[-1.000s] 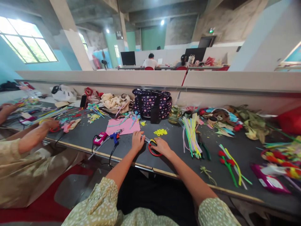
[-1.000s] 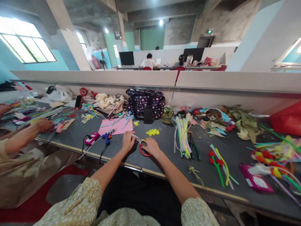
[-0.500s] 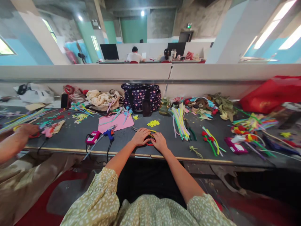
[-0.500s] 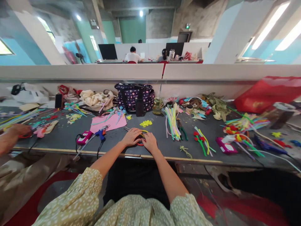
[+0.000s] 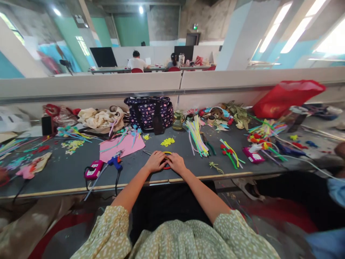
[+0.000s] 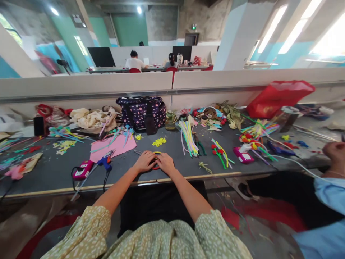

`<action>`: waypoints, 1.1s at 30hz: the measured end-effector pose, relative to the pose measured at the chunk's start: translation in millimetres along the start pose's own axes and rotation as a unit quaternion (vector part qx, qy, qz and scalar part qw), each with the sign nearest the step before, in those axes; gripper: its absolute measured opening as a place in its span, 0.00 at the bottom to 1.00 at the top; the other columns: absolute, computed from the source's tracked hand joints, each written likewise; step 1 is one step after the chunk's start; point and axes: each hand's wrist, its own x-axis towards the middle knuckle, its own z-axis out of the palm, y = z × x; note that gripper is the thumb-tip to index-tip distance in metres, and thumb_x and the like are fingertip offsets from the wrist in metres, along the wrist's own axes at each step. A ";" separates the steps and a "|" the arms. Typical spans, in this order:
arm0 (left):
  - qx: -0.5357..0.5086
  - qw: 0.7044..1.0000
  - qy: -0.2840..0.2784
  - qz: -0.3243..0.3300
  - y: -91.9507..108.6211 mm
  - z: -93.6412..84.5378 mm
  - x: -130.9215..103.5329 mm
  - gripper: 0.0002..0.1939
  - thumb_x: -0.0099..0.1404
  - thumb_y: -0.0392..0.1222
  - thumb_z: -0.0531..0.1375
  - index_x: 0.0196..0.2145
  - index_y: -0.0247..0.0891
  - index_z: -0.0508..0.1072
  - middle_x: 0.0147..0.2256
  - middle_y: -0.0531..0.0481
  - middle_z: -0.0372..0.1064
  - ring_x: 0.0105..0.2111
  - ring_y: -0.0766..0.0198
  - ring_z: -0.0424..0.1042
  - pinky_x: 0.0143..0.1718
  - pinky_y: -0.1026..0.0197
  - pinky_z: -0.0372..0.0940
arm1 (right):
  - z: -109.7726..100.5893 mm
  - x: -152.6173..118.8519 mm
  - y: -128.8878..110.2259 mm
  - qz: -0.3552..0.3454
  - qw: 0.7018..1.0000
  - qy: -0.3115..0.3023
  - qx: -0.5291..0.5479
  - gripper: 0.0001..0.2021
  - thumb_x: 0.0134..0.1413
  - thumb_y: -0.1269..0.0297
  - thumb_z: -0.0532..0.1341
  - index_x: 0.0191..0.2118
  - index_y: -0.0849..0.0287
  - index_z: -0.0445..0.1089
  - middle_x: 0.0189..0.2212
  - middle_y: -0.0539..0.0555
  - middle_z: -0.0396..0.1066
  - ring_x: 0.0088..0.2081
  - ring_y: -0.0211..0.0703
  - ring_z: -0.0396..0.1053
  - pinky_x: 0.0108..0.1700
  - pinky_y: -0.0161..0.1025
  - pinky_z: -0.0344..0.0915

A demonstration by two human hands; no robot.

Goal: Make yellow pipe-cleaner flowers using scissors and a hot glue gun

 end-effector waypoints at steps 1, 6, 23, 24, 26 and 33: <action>-0.001 1.000 0.006 -0.002 -0.6 -0.1 0.1 0.15 0.66 0.48 0.51 0.44 0.38 0.70 0.42 0.41 0.69 0.44 0.54 0.65 0.50 0.49 0.56 | -0.7 0.1 -0.1 0.001 1.000 -0.002 0.002 0.11 0.58 0.60 0.56 0.43 0.55 0.72 0.38 0.57 0.70 0.43 0.45 0.65 0.44 0.38 0.62; -0.010 1.000 0.001 0.008 -4.4 -0.9 -0.5 0.15 0.65 0.48 0.52 0.43 0.39 0.71 0.40 0.42 0.69 0.43 0.54 0.65 0.48 0.50 0.57 | -2.4 0.2 0.5 0.001 1.000 -0.010 0.014 0.09 0.56 0.60 0.59 0.41 0.55 0.72 0.37 0.55 0.71 0.42 0.44 0.66 0.44 0.37 0.63; -0.021 1.000 -0.017 -0.008 -13.9 1.7 -2.8 0.12 0.66 0.47 0.52 0.36 0.38 0.72 0.35 0.43 0.68 0.37 0.56 0.64 0.40 0.52 0.59 | 5.1 5.0 6.3 -0.043 0.996 -0.005 0.078 0.09 0.59 0.67 0.54 0.34 0.55 0.72 0.31 0.52 0.70 0.36 0.40 0.68 0.38 0.33 0.62; -0.024 1.000 -0.019 -0.008 -13.9 1.7 -2.9 0.12 0.66 0.47 0.52 0.36 0.38 0.72 0.35 0.43 0.68 0.37 0.56 0.64 0.40 0.52 0.59 | 4.0 4.9 5.8 -0.040 0.996 -0.006 0.079 0.09 0.59 0.67 0.54 0.34 0.55 0.72 0.31 0.52 0.70 0.36 0.40 0.68 0.38 0.33 0.62; -0.029 0.999 -0.019 -0.011 -13.7 1.7 -3.1 0.12 0.66 0.47 0.52 0.37 0.39 0.72 0.35 0.43 0.69 0.37 0.56 0.64 0.40 0.52 0.59 | 2.3 4.5 4.9 -0.035 0.996 -0.009 0.082 0.10 0.59 0.67 0.53 0.34 0.55 0.72 0.30 0.53 0.70 0.36 0.40 0.68 0.38 0.33 0.62; -0.032 0.999 -0.024 -0.013 -16.2 6.3 -6.0 0.12 0.67 0.46 0.52 0.38 0.38 0.71 0.35 0.43 0.69 0.37 0.56 0.64 0.39 0.52 0.59 | 2.5 6.8 5.4 -0.027 0.993 -0.010 0.119 0.10 0.60 0.67 0.53 0.34 0.55 0.72 0.30 0.52 0.71 0.35 0.39 0.68 0.39 0.33 0.62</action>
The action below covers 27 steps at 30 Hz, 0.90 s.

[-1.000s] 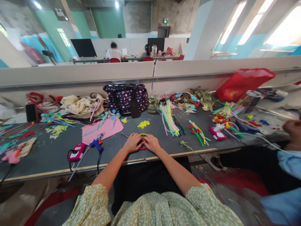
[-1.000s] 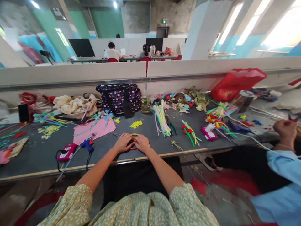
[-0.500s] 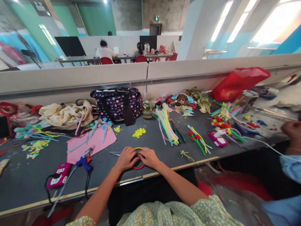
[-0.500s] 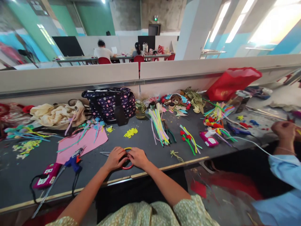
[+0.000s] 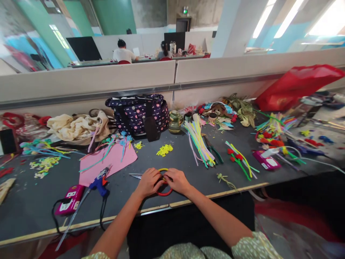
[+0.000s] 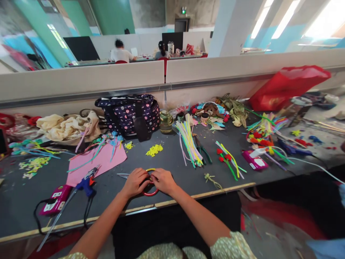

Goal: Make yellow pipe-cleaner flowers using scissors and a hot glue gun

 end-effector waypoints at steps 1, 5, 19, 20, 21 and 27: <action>-0.001 1.000 0.001 -0.001 -0.6 0.9 -0.5 0.12 0.67 0.46 0.52 0.38 0.38 0.72 0.35 0.43 0.69 0.36 0.56 0.63 0.39 0.52 0.59 | 0.0 0.4 0.4 -0.001 1.000 0.001 0.005 0.10 0.60 0.67 0.53 0.35 0.55 0.72 0.30 0.52 0.71 0.35 0.39 0.68 0.39 0.33 0.62; -0.011 1.000 0.002 0.003 -1.9 2.9 -1.9 0.11 0.67 0.45 0.52 0.36 0.39 0.71 0.33 0.44 0.68 0.35 0.57 0.63 0.38 0.53 0.59 | -0.2 0.5 1.4 -0.003 1.000 0.003 0.015 0.09 0.59 0.68 0.54 0.35 0.55 0.72 0.31 0.51 0.72 0.35 0.38 0.68 0.39 0.32 0.61; 0.051 0.997 0.044 -0.025 -6.4 3.5 34.1 0.19 0.69 0.44 0.48 0.23 0.36 0.68 0.23 0.50 0.63 0.24 0.67 0.61 0.27 0.63 0.53 | -24.2 21.4 13.4 0.021 0.998 -0.038 0.054 0.09 0.57 0.69 0.55 0.37 0.55 0.73 0.31 0.51 0.74 0.34 0.39 0.71 0.38 0.32 0.62; 0.045 0.996 0.057 -0.048 -5.5 3.4 44.6 0.20 0.70 0.45 0.48 0.23 0.36 0.67 0.23 0.50 0.64 0.24 0.68 0.62 0.27 0.63 0.52 | -34.5 27.0 18.2 0.027 0.998 -0.016 0.060 0.09 0.57 0.68 0.55 0.38 0.55 0.73 0.32 0.51 0.75 0.36 0.39 0.71 0.39 0.33 0.63; 0.032 0.995 0.071 -0.069 -4.3 3.4 55.9 0.21 0.70 0.45 0.48 0.22 0.36 0.67 0.23 0.50 0.64 0.23 0.68 0.62 0.26 0.63 0.52 | -45.6 33.2 24.3 0.029 0.997 0.003 0.069 0.10 0.58 0.67 0.54 0.39 0.55 0.73 0.34 0.51 0.75 0.37 0.39 0.71 0.40 0.33 0.63; -0.085 0.980 0.115 -0.141 0.5 7.8 112.9 0.24 0.69 0.50 0.48 0.20 0.36 0.66 0.21 0.52 0.64 0.22 0.70 0.61 0.27 0.65 0.52 | -103.5 64.9 83.1 0.116 0.979 0.166 0.002 0.12 0.58 0.63 0.54 0.41 0.57 0.74 0.39 0.53 0.76 0.39 0.42 0.72 0.43 0.37 0.65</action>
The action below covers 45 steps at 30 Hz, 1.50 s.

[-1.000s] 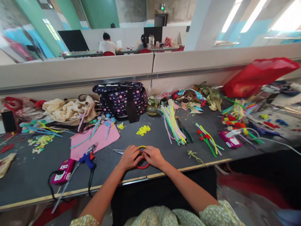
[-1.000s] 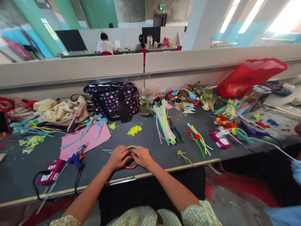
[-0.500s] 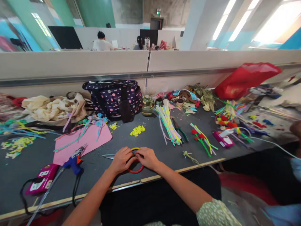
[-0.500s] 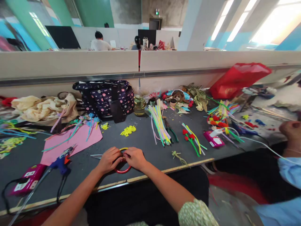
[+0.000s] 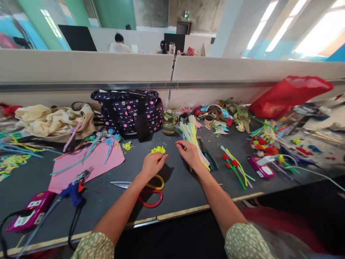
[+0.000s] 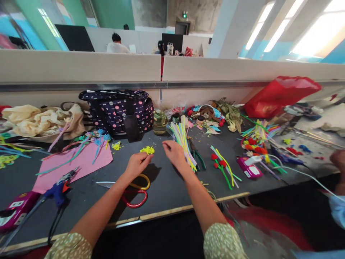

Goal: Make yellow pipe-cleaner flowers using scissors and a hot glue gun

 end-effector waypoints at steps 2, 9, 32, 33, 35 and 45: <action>-0.010 1.000 0.000 -0.013 -2.1 5.1 5.7 0.25 0.69 0.51 0.48 0.19 0.36 0.66 0.20 0.52 0.63 0.21 0.70 0.60 0.26 0.64 0.51 | -6.0 8.7 20.8 0.034 0.997 0.049 -0.055 0.13 0.58 0.63 0.54 0.41 0.56 0.74 0.39 0.53 0.76 0.41 0.43 0.72 0.44 0.38 0.64; 0.060 0.997 -0.027 -0.040 -18.0 20.9 -6.6 0.26 0.69 0.50 0.48 0.16 0.36 0.64 0.19 0.51 0.63 0.20 0.69 0.59 0.25 0.63 0.47 | -0.7 0.5 71.0 0.085 0.978 0.070 -0.178 0.15 0.58 0.62 0.52 0.41 0.58 0.74 0.39 0.56 0.76 0.41 0.45 0.71 0.42 0.38 0.62; 0.095 0.993 -0.067 0.000 -27.9 29.3 -11.6 0.25 0.69 0.50 0.48 0.19 0.37 0.68 0.21 0.51 0.67 0.21 0.68 0.62 0.24 0.61 0.45 | -15.2 -1.8 81.3 0.213 0.964 0.024 -0.160 0.16 0.52 0.60 0.54 0.43 0.58 0.73 0.37 0.56 0.75 0.34 0.46 0.70 0.35 0.37 0.58; 0.095 0.993 -0.068 -0.002 -28.2 29.1 -11.4 0.25 0.69 0.50 0.48 0.19 0.37 0.68 0.21 0.51 0.68 0.21 0.68 0.62 0.24 0.61 0.45 | -15.4 -1.8 82.3 0.217 0.963 0.024 -0.161 0.16 0.52 0.61 0.54 0.43 0.58 0.72 0.36 0.56 0.75 0.34 0.45 0.70 0.35 0.37 0.58; 0.091 0.994 -0.066 -0.006 -28.4 28.5 -10.8 0.25 0.69 0.50 0.47 0.19 0.37 0.69 0.21 0.50 0.68 0.21 0.68 0.62 0.24 0.61 0.45 | -15.8 -1.8 84.8 0.220 0.962 0.032 -0.160 0.16 0.52 0.61 0.54 0.44 0.59 0.72 0.36 0.57 0.75 0.32 0.44 0.69 0.34 0.37 0.58; 0.077 0.995 -0.065 -0.011 -28.6 28.7 -10.2 0.25 0.69 0.50 0.48 0.19 0.37 0.69 0.21 0.50 0.66 0.21 0.68 0.61 0.24 0.62 0.45 | -16.7 -3.8 90.5 0.208 0.959 0.021 -0.193 0.13 0.50 0.60 0.57 0.42 0.57 0.69 0.35 0.54 0.71 0.36 0.46 0.67 0.34 0.37 0.56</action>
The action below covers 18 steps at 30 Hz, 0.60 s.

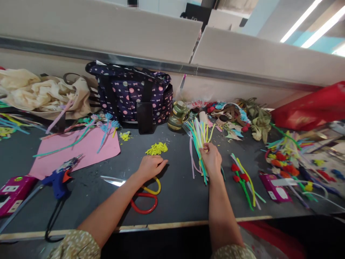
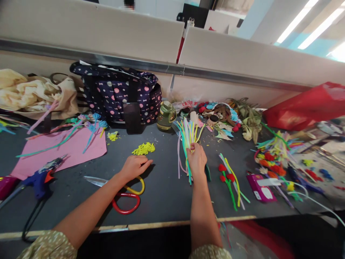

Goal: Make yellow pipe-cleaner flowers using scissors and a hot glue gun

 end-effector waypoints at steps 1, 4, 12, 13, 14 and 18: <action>-0.002 1.000 0.002 -0.001 0.0 -0.5 0.1 0.25 0.69 0.50 0.48 0.19 0.37 0.68 0.21 0.51 0.66 0.21 0.68 0.61 0.24 0.62 0.45 | -0.5 -0.4 -0.4 0.002 1.000 -0.001 -0.004 0.13 0.50 0.61 0.57 0.42 0.57 0.69 0.35 0.54 0.71 0.36 0.45 0.67 0.34 0.37 0.56; -0.010 1.000 0.012 -0.004 0.1 -1.9 0.2 0.25 0.69 0.50 0.48 0.18 0.37 0.67 0.20 0.51 0.65 0.21 0.68 0.60 0.24 0.62 0.46 | -2.5 -1.1 -2.4 0.005 1.000 0.002 -0.009 0.13 0.50 0.62 0.57 0.42 0.57 0.68 0.35 0.54 0.71 0.36 0.45 0.67 0.34 0.37 0.55; -0.031 0.999 0.034 -0.001 1.6 -4.0 0.1 0.24 0.68 0.49 0.49 0.17 0.36 0.63 0.19 0.52 0.62 0.20 0.69 0.57 0.24 0.62 0.47 | -5.4 -1.4 -4.0 0.000 0.998 -0.012 -0.054 0.08 0.52 0.64 0.56 0.35 0.58 0.70 0.30 0.53 0.70 0.31 0.41 0.65 0.31 0.35 0.52; -0.036 0.999 0.037 0.000 1.7 -4.3 0.0 0.24 0.68 0.49 0.49 0.16 0.36 0.62 0.19 0.53 0.61 0.20 0.70 0.57 0.24 0.62 0.47 | -5.0 -1.5 -3.6 -0.001 0.998 -0.009 -0.058 0.08 0.52 0.64 0.56 0.35 0.58 0.70 0.30 0.53 0.69 0.31 0.41 0.65 0.31 0.35 0.52; -0.040 0.998 0.041 -0.001 1.7 -4.6 0.0 0.24 0.68 0.48 0.49 0.16 0.36 0.62 0.19 0.53 0.61 0.20 0.70 0.57 0.24 0.63 0.47 | -4.6 -1.6 -3.4 -0.002 0.998 -0.004 -0.061 0.08 0.52 0.65 0.55 0.36 0.58 0.70 0.30 0.53 0.69 0.31 0.40 0.65 0.31 0.35 0.52; -0.048 0.997 0.052 -0.003 1.4 -5.4 -0.2 0.24 0.68 0.48 0.49 0.16 0.37 0.61 0.18 0.53 0.59 0.20 0.70 0.56 0.25 0.63 0.48 | -4.8 -2.8 -4.9 -0.019 0.998 0.005 -0.064 0.10 0.53 0.67 0.54 0.37 0.58 0.71 0.31 0.53 0.69 0.31 0.39 0.63 0.30 0.35 0.50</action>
